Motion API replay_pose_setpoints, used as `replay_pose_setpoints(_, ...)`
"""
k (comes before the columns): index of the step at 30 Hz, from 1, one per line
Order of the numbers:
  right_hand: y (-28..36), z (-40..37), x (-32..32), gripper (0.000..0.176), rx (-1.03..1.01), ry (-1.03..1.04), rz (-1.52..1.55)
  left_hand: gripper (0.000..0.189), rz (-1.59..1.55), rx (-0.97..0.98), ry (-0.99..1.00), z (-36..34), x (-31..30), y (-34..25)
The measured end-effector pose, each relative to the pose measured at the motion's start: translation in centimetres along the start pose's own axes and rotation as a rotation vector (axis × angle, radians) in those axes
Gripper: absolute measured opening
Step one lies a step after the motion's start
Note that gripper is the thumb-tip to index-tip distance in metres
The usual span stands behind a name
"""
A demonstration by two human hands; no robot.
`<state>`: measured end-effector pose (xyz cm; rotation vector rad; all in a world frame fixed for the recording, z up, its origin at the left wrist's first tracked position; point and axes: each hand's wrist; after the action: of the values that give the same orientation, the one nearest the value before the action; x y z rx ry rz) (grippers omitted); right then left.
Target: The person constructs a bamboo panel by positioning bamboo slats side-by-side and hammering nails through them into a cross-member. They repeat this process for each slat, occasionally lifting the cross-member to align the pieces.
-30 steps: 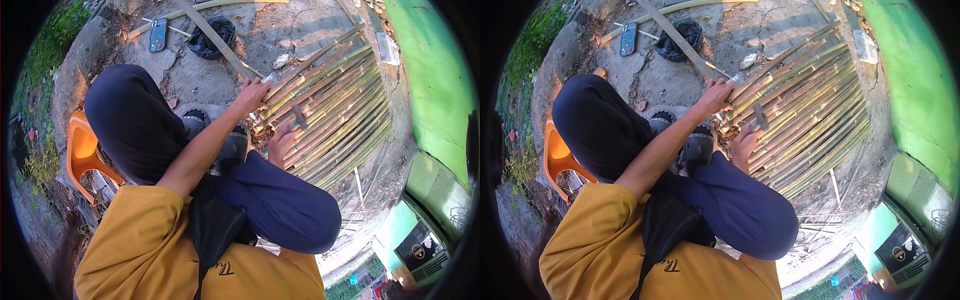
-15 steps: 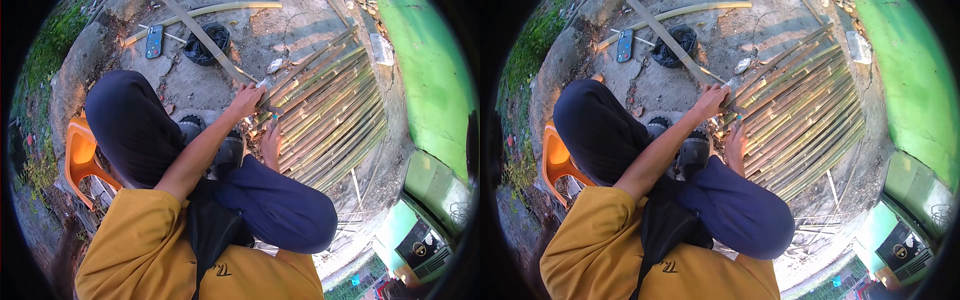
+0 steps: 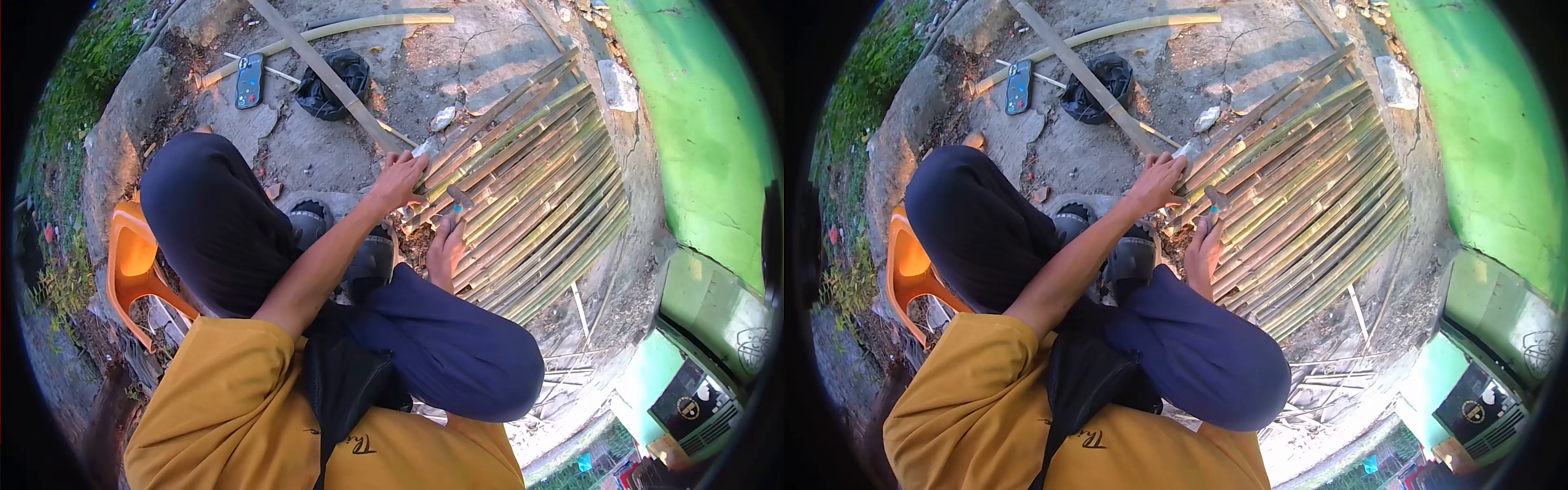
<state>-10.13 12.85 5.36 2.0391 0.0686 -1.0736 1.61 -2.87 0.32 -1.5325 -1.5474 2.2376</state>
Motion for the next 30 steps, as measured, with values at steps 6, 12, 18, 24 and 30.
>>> replay_pose_setpoints(6, -0.2, 1.1, 1.5, 0.031, -0.069, 0.158, -0.071, 0.078, -0.040, 0.143, -0.011, -0.5, -0.3, 0.8)
replay_pose_setpoints(12, -0.1, 0.3, 0.6, 0.035, -0.040, 0.041, -0.036, 0.061, 0.003, 0.091, -0.095, -0.7, 1.3, 0.1)
replay_pose_setpoints(18, -2.6, 0.8, 0.1, 0.034, 0.015, -0.034, -0.015, 0.055, -0.026, 0.067, -0.075, -0.8, 1.2, -0.1)
replay_pose_setpoints(24, -2.2, -0.7, -0.3, 0.039, 0.130, -0.019, -0.026, 0.061, -0.053, 0.055, -0.036, -0.9, 0.2, -0.2)
replay_pose_setpoints(30, -1.2, -2.0, -0.3, 0.038, -0.031, -0.003, 0.040, 0.077, -0.077, 0.105, 0.027, -0.9, -0.3, 0.2)
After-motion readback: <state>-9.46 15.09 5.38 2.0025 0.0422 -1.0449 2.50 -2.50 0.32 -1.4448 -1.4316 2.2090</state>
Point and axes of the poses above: each hand's wrist, its own z-axis towards the middle knuckle, its own x-axis out of the palm, y = z × x, and after that the axes turned 7 degrees about x, right-handed
